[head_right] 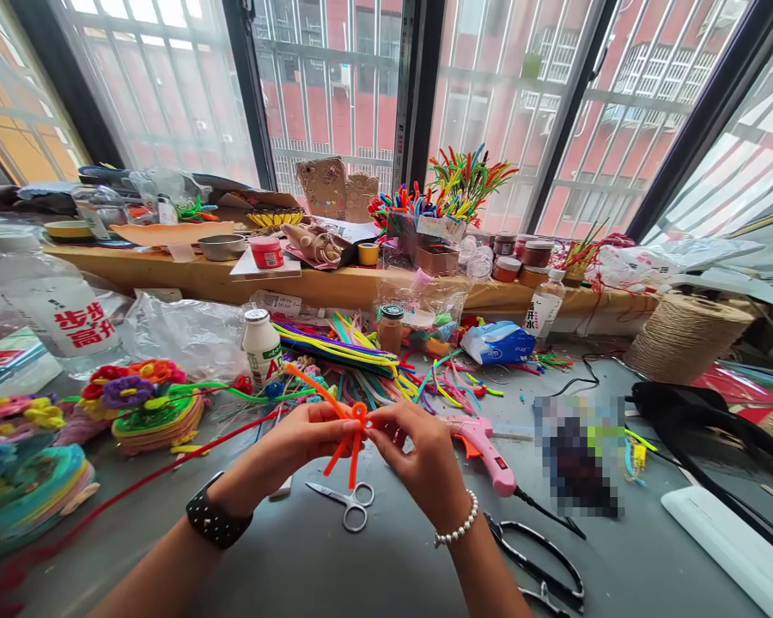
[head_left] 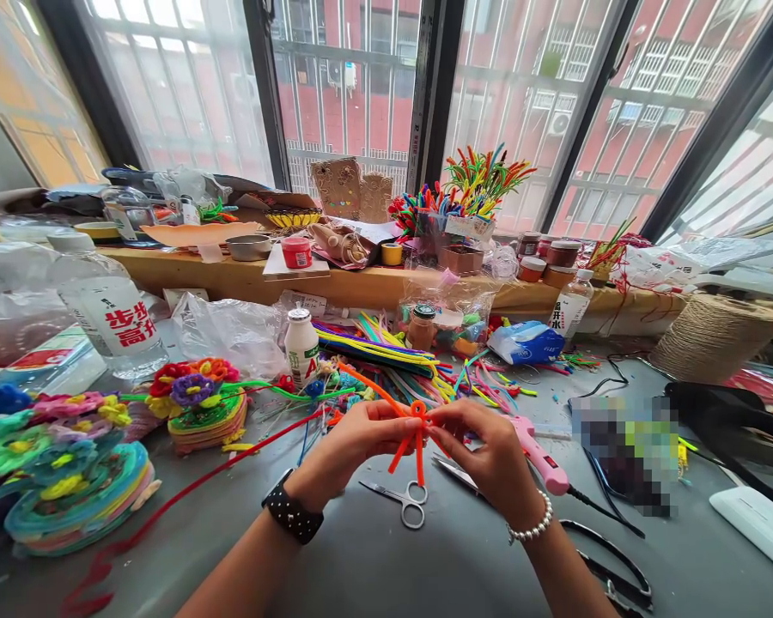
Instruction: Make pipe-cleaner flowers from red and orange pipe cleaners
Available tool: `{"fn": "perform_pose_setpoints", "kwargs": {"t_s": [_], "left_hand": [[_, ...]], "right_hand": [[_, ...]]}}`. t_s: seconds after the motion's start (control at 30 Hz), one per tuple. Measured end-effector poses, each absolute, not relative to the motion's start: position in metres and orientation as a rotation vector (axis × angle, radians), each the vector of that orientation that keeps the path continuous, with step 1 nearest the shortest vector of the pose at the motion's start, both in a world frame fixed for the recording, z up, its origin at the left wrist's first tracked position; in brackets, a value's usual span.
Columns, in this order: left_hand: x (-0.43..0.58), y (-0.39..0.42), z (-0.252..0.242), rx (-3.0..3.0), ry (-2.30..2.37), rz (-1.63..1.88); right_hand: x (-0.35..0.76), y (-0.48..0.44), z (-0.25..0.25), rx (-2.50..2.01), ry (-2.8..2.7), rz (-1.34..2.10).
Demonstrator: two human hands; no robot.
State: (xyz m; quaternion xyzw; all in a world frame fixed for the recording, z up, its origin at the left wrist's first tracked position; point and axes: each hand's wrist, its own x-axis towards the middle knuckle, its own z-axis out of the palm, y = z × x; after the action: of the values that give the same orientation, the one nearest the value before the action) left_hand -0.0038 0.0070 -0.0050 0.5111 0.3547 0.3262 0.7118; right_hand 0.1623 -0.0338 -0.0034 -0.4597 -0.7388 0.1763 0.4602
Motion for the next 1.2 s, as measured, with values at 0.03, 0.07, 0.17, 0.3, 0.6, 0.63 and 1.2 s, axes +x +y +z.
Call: {"fn": "perform_pose_setpoints", "kwargs": {"t_s": [0.03, 0.07, 0.17, 0.3, 0.6, 0.63, 1.2], "left_hand": [[-0.0033, 0.0071, -0.0056, 1.125, 0.794, 0.738], [-0.0028, 0.0073, -0.0060, 1.117, 0.801, 0.747], [-0.0022, 0.0079, -0.0062, 1.093, 0.817, 0.764], [-0.0024, 0.0078, -0.0062, 1.076, 0.823, 0.761], [0.0004, 0.0067, -0.0080, 1.146, 0.815, 0.779], [0.0004, 0.0067, -0.0084, 1.161, 0.810, 0.781], [0.0034, 0.0038, -0.0043, 1.154, 0.830, 0.824]], "right_hand": [[0.1626, -0.0337, -0.0035, -1.127, -1.825, 0.437], [0.1630, -0.0336, -0.0036, -1.119, -1.832, 0.442], [0.1648, -0.0327, -0.0041, -1.090, -1.860, 0.453], [0.1667, -0.0313, -0.0053, -1.067, -1.880, 0.445], [0.1656, -0.0286, -0.0085, -1.114, -1.844, 0.373], [0.1656, -0.0287, -0.0086, -1.120, -1.841, 0.375], [0.1706, -0.0302, -0.0057, -1.070, -1.941, 0.335]]}}
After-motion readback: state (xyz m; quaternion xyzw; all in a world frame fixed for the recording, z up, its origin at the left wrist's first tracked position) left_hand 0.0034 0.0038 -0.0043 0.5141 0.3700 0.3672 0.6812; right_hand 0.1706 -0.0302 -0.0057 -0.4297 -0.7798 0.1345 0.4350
